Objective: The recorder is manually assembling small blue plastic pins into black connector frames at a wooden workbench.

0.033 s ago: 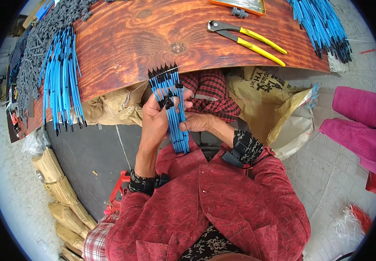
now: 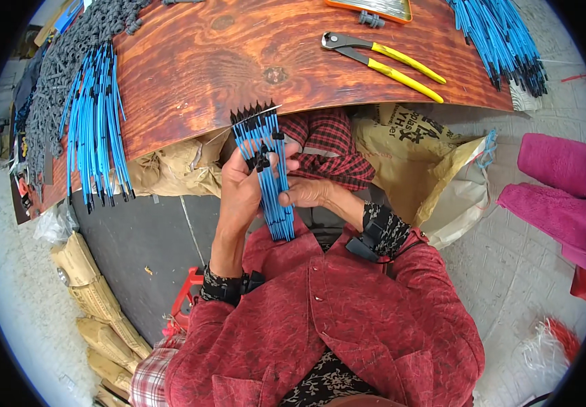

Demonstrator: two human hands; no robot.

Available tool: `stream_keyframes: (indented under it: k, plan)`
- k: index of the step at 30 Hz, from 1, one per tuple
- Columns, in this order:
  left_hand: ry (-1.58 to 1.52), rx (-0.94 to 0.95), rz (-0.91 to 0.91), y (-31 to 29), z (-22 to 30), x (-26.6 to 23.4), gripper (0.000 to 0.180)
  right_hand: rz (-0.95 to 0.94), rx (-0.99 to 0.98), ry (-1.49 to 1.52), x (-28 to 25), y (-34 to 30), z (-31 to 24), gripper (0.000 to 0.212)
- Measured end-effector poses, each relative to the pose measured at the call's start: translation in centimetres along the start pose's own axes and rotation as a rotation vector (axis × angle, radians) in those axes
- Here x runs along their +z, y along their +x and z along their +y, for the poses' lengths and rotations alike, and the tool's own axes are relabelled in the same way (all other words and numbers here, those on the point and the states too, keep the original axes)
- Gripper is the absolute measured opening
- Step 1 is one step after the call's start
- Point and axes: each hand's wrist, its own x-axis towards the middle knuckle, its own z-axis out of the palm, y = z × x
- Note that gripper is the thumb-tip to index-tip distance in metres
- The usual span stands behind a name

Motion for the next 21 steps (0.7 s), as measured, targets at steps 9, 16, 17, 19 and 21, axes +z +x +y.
stream_keyframes:
  k: [9, 16, 17, 19, 21]
  plan:
    - [0.039, -0.087, -0.092, 0.2, 0.0, -1.9, 0.035, 0.027, -0.031, -0.023, 0.3, 0.9, 1.2, 0.083]
    - [-0.001, -0.054, -0.132, 0.4, -0.5, -2.2, 0.034, -0.063, 0.031, -0.378, -0.7, 0.7, 0.4, 0.087]
    - [0.026, -0.054, -0.130, 0.3, -0.5, -2.2, 0.033, -0.063, 0.033, -0.382, -1.0, 0.4, 1.0, 0.087]
    - [0.052, -0.044, -0.127, 0.3, -0.4, -2.3, 0.033, -0.028, 0.043, -0.470, -1.1, 0.1, 1.4, 0.090]
    - [0.048, -0.058, -0.154, 0.4, -0.5, -2.4, 0.031, -0.008, 0.090, -0.447, -1.0, -0.7, 1.1, 0.091]
